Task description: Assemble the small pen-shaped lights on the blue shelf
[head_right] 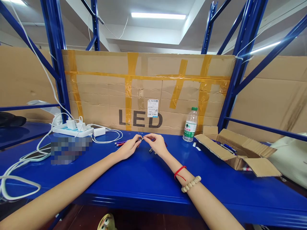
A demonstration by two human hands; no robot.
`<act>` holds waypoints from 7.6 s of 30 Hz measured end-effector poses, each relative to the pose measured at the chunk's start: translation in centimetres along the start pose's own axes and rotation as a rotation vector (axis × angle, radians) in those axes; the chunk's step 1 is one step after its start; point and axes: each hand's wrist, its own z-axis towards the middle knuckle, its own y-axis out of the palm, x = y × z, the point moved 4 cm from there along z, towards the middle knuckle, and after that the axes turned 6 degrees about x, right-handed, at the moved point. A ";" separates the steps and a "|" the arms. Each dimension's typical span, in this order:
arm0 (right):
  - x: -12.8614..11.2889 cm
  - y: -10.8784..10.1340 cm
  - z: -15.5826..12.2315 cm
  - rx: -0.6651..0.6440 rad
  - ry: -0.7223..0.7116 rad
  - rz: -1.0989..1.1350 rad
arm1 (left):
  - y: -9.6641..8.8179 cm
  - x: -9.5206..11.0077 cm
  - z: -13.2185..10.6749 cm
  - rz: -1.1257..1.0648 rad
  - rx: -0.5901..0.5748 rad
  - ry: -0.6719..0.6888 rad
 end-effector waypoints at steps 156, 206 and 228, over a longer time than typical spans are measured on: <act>0.4 -0.6 0.0 -0.224 -0.197 -0.435 | 0.4 -1.9 0.5 -0.381 0.241 -0.287; -1.7 0.1 -0.7 -0.044 -0.351 -0.390 | 0.4 -0.5 0.1 -0.194 0.084 -0.049; -2.0 0.8 -1.0 -0.092 -0.357 -0.323 | 0.6 -0.8 0.4 -0.224 0.090 -0.024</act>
